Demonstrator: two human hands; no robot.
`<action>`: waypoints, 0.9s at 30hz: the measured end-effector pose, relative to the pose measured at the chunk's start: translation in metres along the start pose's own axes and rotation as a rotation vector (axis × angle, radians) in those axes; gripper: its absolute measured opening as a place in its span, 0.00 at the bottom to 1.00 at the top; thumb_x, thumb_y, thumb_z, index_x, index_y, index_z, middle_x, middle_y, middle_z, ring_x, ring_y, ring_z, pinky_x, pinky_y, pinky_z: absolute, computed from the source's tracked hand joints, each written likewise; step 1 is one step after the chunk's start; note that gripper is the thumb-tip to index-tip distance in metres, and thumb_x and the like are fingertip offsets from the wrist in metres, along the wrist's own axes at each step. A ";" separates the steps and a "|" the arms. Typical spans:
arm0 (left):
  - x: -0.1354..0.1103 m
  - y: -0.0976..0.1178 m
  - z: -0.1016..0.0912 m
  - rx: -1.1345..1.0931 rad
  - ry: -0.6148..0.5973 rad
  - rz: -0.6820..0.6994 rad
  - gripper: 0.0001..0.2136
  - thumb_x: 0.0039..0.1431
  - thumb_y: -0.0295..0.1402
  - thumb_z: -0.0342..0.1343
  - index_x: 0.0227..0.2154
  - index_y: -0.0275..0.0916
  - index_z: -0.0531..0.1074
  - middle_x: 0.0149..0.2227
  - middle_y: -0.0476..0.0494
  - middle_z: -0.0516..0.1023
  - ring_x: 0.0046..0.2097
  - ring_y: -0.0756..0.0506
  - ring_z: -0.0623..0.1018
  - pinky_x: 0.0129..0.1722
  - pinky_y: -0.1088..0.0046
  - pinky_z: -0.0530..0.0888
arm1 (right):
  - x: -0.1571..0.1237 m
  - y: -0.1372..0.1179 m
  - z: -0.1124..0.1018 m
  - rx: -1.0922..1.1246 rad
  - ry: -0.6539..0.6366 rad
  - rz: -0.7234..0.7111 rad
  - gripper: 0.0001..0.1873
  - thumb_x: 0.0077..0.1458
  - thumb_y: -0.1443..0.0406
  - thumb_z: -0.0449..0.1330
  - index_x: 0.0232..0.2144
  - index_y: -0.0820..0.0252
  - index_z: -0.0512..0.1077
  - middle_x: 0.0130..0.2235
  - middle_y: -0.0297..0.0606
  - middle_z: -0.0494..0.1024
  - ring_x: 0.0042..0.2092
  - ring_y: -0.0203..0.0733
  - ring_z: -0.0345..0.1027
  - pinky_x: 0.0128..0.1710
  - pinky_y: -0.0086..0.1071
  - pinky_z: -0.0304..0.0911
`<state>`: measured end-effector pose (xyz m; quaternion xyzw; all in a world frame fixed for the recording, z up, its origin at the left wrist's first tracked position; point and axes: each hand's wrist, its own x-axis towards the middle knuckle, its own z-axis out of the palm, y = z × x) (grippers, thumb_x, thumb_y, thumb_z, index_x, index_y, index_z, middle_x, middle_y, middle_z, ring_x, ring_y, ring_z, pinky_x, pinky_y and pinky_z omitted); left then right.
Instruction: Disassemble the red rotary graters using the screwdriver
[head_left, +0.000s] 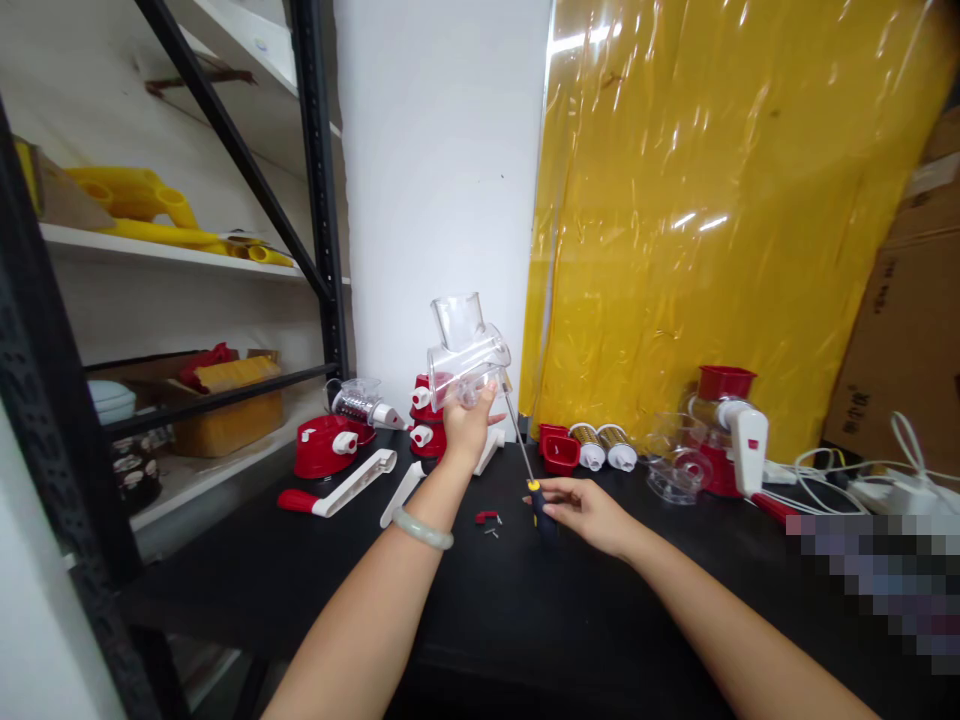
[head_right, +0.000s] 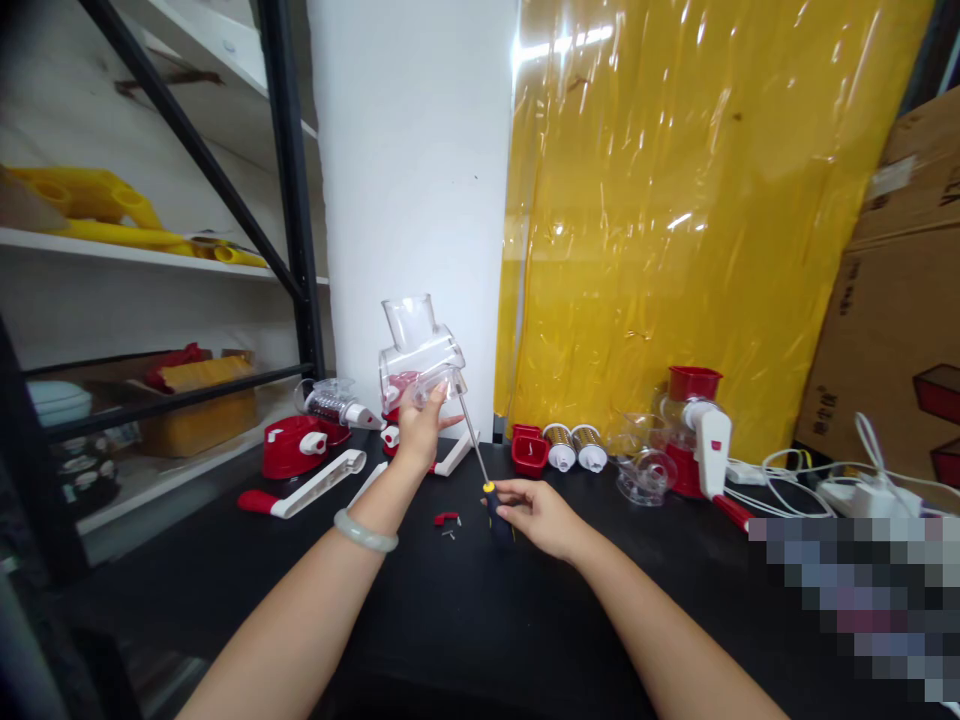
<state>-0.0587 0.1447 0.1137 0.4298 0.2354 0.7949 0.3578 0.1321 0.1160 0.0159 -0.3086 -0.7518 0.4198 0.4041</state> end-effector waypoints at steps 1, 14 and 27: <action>0.000 -0.002 0.000 -0.005 0.004 -0.005 0.24 0.43 0.42 0.69 0.43 0.41 0.71 0.42 0.43 0.78 0.42 0.43 0.79 0.25 0.73 0.81 | 0.001 0.001 0.000 -0.016 0.003 0.006 0.29 0.47 0.46 0.67 0.45 0.58 0.76 0.38 0.41 0.82 0.43 0.48 0.77 0.47 0.45 0.71; -0.001 -0.003 -0.001 -0.018 0.020 -0.010 0.24 0.44 0.42 0.69 0.44 0.41 0.71 0.43 0.42 0.78 0.44 0.41 0.78 0.25 0.74 0.80 | -0.016 -0.019 -0.006 -0.344 -0.079 0.008 0.25 0.52 0.57 0.65 0.52 0.55 0.71 0.43 0.38 0.71 0.43 0.41 0.67 0.44 0.37 0.66; 0.001 -0.004 -0.004 0.034 0.038 0.028 0.25 0.44 0.45 0.67 0.45 0.40 0.71 0.42 0.42 0.78 0.42 0.43 0.79 0.23 0.76 0.79 | -0.008 -0.012 0.012 -0.413 -0.050 0.056 0.27 0.37 0.53 0.74 0.31 0.58 0.66 0.32 0.31 0.68 0.28 0.33 0.59 0.27 0.28 0.57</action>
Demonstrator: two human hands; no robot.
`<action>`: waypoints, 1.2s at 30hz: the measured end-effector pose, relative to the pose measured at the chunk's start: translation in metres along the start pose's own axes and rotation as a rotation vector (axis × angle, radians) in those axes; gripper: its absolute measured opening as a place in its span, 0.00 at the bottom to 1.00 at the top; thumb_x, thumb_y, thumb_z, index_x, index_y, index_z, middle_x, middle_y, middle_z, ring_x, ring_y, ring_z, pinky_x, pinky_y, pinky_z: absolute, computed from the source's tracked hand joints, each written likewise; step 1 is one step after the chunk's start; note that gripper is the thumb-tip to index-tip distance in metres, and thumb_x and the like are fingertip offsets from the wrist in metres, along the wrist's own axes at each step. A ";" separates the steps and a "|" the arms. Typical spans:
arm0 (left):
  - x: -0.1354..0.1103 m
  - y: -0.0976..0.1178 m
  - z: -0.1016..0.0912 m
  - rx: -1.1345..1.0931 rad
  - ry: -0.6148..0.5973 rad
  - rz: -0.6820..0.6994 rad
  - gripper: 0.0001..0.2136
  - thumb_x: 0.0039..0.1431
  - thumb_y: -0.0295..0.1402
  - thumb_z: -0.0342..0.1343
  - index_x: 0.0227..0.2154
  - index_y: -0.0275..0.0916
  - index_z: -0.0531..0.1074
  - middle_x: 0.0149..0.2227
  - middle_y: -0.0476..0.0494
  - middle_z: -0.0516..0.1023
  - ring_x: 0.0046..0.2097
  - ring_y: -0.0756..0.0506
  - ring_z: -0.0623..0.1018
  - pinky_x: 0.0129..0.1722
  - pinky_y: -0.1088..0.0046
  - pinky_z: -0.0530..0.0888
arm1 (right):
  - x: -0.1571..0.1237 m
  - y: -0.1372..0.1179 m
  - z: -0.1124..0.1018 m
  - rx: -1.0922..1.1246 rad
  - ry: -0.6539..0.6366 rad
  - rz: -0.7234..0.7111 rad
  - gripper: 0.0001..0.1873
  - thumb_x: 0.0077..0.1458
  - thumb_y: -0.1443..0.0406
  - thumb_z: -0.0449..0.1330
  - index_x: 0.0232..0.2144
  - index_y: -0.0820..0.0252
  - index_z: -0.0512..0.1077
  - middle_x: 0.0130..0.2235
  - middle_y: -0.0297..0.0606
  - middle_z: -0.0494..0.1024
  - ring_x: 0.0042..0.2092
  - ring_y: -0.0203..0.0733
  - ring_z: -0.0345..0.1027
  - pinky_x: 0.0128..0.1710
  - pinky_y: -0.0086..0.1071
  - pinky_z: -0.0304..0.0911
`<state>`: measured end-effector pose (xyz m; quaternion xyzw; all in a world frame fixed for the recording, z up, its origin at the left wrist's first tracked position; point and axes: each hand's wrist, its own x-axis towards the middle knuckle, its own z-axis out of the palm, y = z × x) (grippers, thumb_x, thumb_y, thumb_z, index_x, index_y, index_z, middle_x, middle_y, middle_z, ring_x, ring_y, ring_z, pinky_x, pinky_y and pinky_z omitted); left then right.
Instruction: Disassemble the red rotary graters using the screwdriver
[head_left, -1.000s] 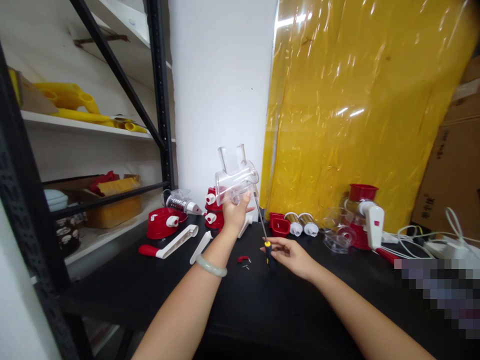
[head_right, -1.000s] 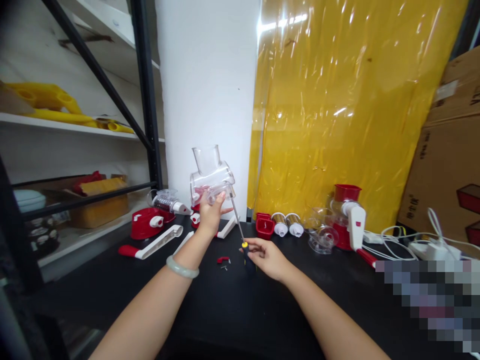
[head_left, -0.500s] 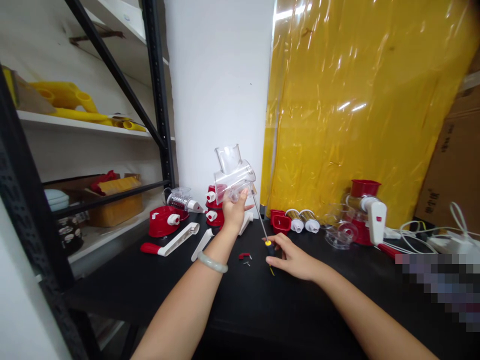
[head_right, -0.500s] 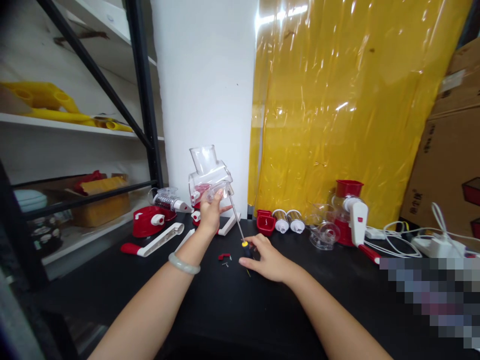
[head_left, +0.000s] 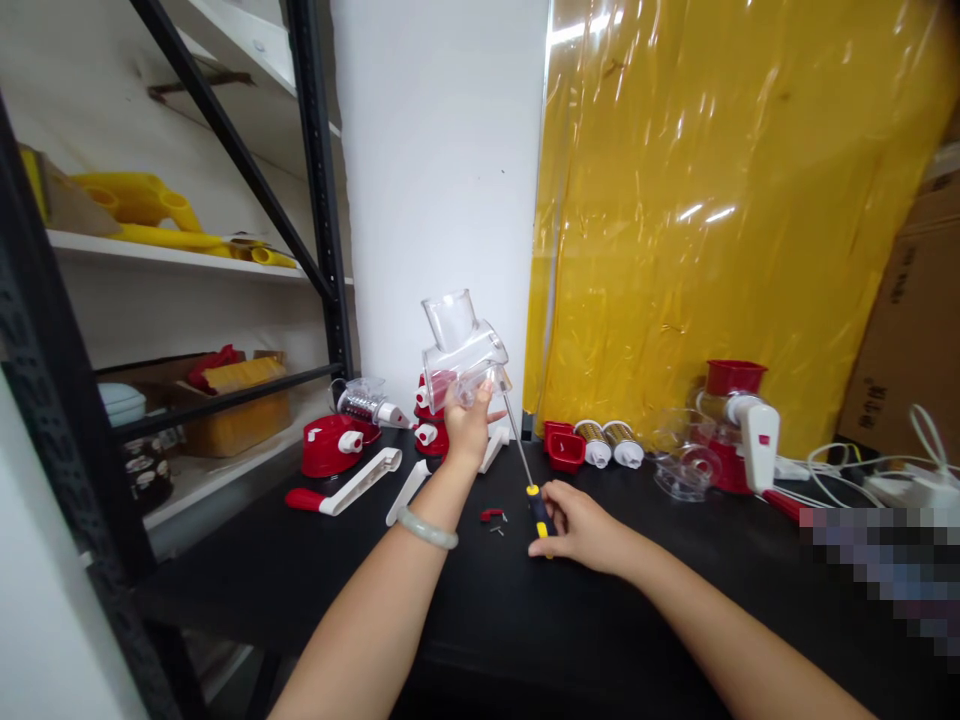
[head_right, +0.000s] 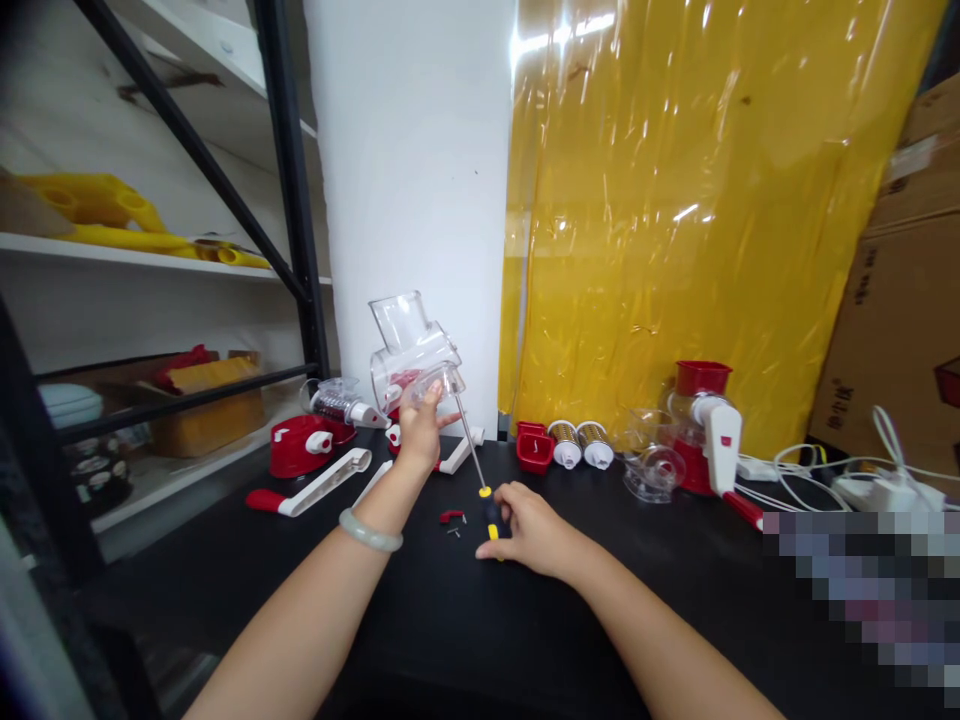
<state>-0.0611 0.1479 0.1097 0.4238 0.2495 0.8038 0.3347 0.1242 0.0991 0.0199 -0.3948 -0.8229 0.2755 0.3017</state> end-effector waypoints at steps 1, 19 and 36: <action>0.001 0.000 -0.001 0.003 0.008 0.003 0.25 0.44 0.45 0.67 0.44 0.40 0.71 0.42 0.42 0.78 0.42 0.43 0.79 0.23 0.76 0.79 | -0.003 0.000 -0.004 -0.002 -0.021 -0.013 0.26 0.40 0.54 0.73 0.37 0.59 0.68 0.37 0.34 0.70 0.30 0.34 0.61 0.29 0.29 0.60; 0.003 -0.001 -0.004 -0.049 0.014 0.016 0.28 0.43 0.47 0.67 0.46 0.39 0.69 0.43 0.40 0.78 0.43 0.42 0.79 0.26 0.73 0.80 | -0.008 0.004 -0.013 0.313 -0.205 -0.012 0.35 0.52 0.62 0.64 0.61 0.57 0.60 0.43 0.39 0.77 0.46 0.44 0.72 0.53 0.43 0.63; 0.005 0.001 -0.006 -0.082 -0.053 0.148 0.22 0.45 0.45 0.66 0.41 0.39 0.72 0.38 0.44 0.79 0.41 0.44 0.80 0.35 0.69 0.80 | -0.003 0.005 0.004 0.126 0.035 -0.045 0.34 0.43 0.63 0.70 0.54 0.56 0.67 0.49 0.41 0.73 0.53 0.47 0.67 0.57 0.44 0.61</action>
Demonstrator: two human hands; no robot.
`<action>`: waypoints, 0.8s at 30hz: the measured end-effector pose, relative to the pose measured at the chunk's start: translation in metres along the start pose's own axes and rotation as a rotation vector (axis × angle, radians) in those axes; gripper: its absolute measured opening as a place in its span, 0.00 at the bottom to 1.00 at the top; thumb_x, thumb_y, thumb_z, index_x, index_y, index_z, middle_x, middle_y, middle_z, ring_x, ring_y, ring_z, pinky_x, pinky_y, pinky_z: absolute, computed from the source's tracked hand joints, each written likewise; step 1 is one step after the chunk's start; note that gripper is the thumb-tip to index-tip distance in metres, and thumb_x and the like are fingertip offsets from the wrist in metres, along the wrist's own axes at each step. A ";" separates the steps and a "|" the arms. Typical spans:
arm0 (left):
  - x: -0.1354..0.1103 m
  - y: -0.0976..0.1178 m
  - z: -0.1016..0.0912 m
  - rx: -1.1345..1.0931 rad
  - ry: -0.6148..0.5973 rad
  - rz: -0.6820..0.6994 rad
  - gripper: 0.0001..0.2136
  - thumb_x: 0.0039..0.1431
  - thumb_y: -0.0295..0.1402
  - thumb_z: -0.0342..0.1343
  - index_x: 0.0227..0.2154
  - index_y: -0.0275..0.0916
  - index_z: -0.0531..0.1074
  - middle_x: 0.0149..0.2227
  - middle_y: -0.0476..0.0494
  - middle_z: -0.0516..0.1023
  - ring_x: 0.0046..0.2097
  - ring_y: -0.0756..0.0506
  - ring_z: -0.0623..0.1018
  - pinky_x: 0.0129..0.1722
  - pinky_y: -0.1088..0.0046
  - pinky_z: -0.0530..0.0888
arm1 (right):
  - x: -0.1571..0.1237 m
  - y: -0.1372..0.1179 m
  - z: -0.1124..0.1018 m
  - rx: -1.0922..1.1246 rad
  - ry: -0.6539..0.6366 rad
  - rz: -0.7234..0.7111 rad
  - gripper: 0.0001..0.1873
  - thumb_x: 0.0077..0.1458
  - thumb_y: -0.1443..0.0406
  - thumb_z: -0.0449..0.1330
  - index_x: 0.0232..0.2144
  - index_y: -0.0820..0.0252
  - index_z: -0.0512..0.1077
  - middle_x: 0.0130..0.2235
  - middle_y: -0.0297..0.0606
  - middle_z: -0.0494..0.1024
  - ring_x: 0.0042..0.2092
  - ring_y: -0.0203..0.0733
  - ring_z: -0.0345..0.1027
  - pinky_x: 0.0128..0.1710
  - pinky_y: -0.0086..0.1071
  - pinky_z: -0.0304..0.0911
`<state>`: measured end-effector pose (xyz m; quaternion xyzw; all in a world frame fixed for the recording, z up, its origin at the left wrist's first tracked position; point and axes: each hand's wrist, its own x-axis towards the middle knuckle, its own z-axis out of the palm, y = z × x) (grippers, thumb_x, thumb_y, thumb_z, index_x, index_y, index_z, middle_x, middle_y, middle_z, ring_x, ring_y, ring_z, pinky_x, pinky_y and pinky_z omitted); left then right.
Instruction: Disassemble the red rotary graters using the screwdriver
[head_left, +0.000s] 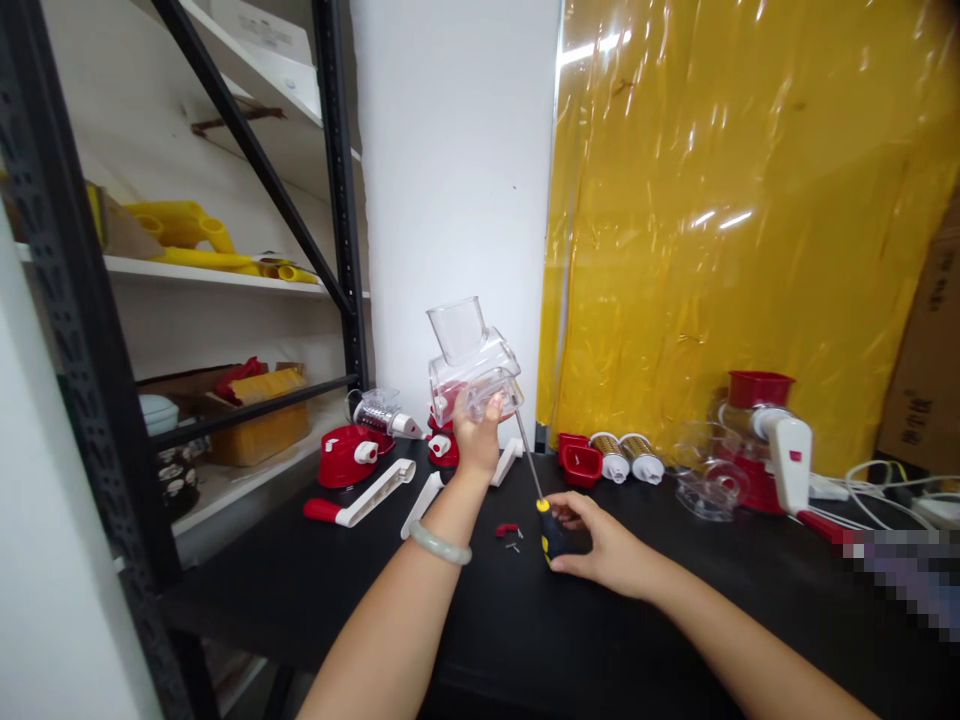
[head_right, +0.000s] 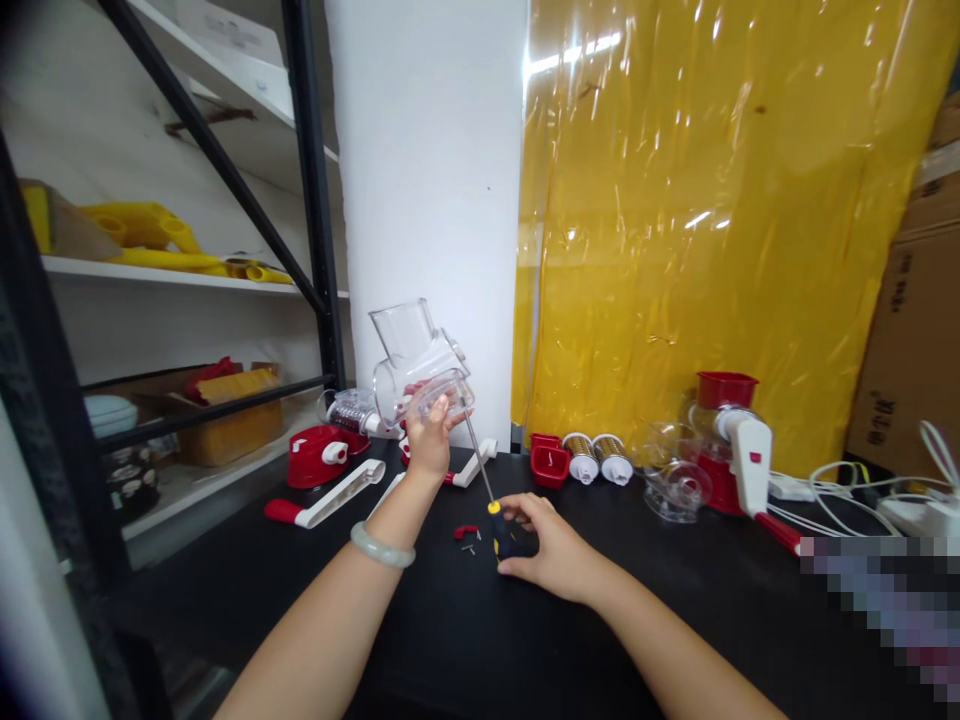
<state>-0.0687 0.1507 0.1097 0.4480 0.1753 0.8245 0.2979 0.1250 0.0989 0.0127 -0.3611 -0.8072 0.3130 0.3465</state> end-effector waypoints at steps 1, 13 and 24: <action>0.000 -0.001 -0.001 0.014 -0.008 0.019 0.21 0.46 0.44 0.66 0.41 0.39 0.72 0.39 0.44 0.80 0.42 0.44 0.80 0.38 0.68 0.80 | -0.001 -0.002 -0.001 0.029 -0.039 -0.010 0.34 0.46 0.63 0.69 0.56 0.54 0.66 0.52 0.41 0.72 0.57 0.47 0.65 0.59 0.44 0.60; -0.003 -0.001 -0.002 0.071 -0.014 0.006 0.21 0.47 0.44 0.65 0.42 0.39 0.73 0.42 0.42 0.79 0.45 0.44 0.79 0.40 0.68 0.79 | -0.002 -0.007 -0.005 -0.030 -0.039 -0.005 0.41 0.46 0.57 0.70 0.60 0.55 0.62 0.57 0.45 0.68 0.60 0.51 0.61 0.61 0.47 0.58; -0.003 -0.003 -0.001 0.033 -0.008 0.010 0.20 0.47 0.43 0.66 0.42 0.40 0.74 0.41 0.44 0.80 0.43 0.46 0.79 0.41 0.70 0.79 | 0.001 -0.002 -0.004 -0.044 -0.004 -0.015 0.38 0.42 0.57 0.72 0.55 0.56 0.67 0.48 0.41 0.72 0.51 0.49 0.68 0.54 0.44 0.65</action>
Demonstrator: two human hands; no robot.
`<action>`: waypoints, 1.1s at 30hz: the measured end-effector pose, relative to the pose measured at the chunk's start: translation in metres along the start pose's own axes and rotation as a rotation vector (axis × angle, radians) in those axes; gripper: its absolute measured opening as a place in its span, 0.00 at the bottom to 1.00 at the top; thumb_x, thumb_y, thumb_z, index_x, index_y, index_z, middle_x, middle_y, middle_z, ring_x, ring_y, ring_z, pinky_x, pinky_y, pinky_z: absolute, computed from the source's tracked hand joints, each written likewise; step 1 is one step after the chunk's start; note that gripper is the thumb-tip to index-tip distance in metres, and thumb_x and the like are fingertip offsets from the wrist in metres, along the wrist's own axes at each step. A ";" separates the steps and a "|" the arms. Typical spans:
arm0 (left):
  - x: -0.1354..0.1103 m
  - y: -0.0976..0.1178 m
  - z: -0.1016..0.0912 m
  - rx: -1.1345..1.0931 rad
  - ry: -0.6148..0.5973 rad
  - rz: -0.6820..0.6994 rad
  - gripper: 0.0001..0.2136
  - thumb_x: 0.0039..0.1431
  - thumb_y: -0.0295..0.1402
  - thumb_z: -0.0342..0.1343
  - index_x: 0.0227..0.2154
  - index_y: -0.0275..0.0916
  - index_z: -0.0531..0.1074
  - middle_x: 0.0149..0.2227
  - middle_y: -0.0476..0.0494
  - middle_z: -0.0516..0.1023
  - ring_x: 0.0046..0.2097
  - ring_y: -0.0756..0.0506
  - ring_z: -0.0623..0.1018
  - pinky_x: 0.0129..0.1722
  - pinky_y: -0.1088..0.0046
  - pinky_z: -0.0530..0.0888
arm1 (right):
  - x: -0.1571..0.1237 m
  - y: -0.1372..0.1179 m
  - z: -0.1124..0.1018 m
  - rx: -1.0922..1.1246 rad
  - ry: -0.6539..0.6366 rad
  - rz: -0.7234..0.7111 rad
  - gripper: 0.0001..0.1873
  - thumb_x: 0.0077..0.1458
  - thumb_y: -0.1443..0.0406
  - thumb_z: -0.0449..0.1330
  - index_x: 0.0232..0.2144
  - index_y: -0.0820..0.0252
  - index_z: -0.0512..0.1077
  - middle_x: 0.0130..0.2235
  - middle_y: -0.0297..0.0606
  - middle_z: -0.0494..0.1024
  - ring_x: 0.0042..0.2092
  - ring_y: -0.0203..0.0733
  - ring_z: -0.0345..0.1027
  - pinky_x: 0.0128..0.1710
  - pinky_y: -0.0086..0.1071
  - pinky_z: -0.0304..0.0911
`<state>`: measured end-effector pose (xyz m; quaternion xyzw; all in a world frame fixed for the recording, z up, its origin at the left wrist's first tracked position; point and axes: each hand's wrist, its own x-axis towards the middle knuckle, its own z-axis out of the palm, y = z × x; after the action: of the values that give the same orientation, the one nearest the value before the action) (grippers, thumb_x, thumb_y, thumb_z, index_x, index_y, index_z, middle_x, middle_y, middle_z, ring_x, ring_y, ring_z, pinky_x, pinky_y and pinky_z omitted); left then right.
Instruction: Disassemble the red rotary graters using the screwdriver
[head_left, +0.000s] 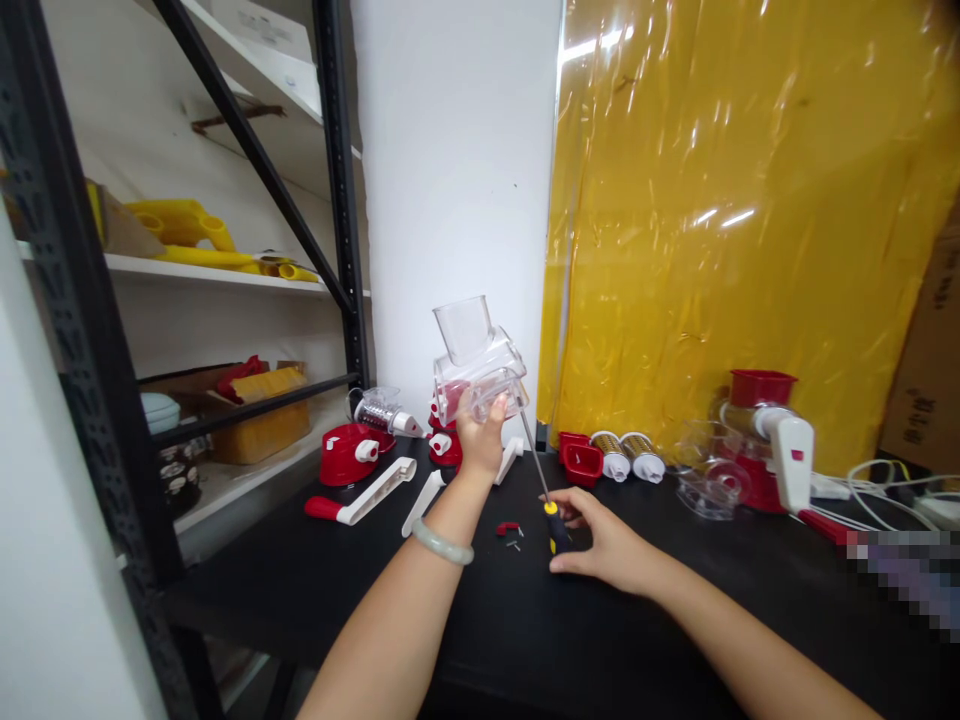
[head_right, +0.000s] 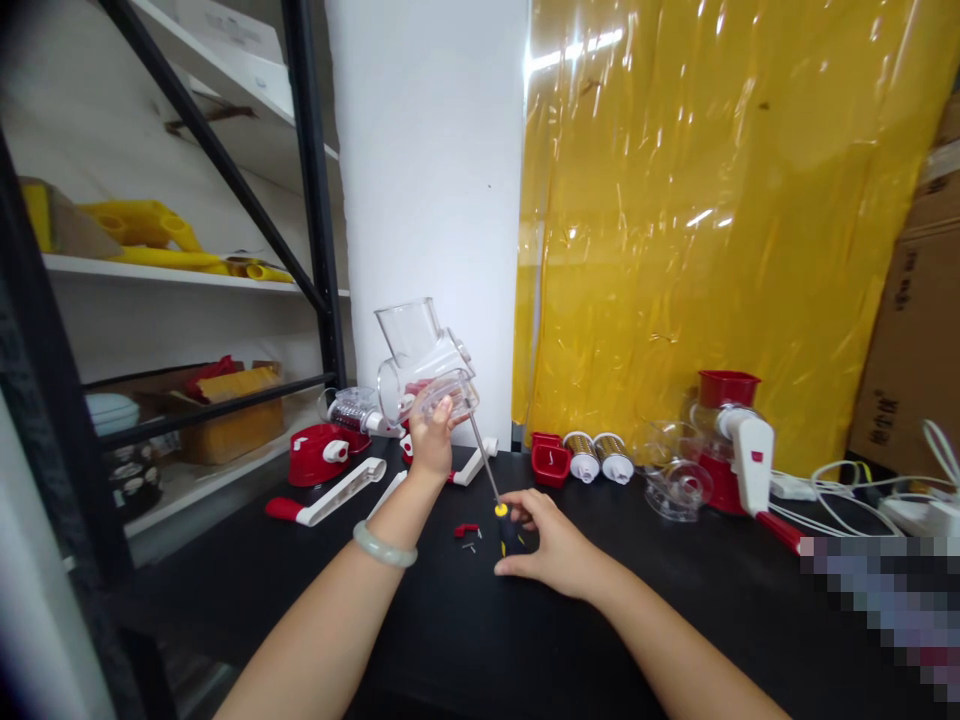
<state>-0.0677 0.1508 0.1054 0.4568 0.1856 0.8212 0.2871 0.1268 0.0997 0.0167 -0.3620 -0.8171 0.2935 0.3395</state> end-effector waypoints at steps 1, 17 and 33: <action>0.000 0.000 0.000 0.000 0.004 0.000 0.20 0.47 0.43 0.66 0.42 0.40 0.74 0.41 0.44 0.80 0.43 0.46 0.79 0.41 0.70 0.79 | -0.001 -0.002 -0.001 0.014 -0.011 -0.021 0.38 0.45 0.56 0.71 0.57 0.55 0.65 0.53 0.43 0.71 0.56 0.50 0.65 0.56 0.45 0.63; -0.001 0.007 0.001 0.084 0.051 0.071 0.18 0.48 0.43 0.64 0.39 0.38 0.73 0.36 0.45 0.80 0.38 0.47 0.79 0.41 0.70 0.76 | -0.005 -0.008 -0.005 0.090 -0.114 -0.017 0.36 0.52 0.61 0.66 0.61 0.52 0.60 0.58 0.43 0.70 0.61 0.49 0.62 0.60 0.48 0.59; -0.003 0.011 0.003 0.075 0.103 0.059 0.19 0.44 0.43 0.65 0.38 0.39 0.71 0.35 0.47 0.79 0.38 0.46 0.79 0.44 0.68 0.73 | -0.003 -0.004 -0.006 0.079 -0.133 0.060 0.32 0.48 0.64 0.68 0.56 0.54 0.67 0.41 0.36 0.75 0.45 0.44 0.71 0.54 0.44 0.65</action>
<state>-0.0677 0.1406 0.1116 0.4297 0.2175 0.8441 0.2356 0.1314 0.0969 0.0220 -0.3525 -0.8144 0.3589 0.2894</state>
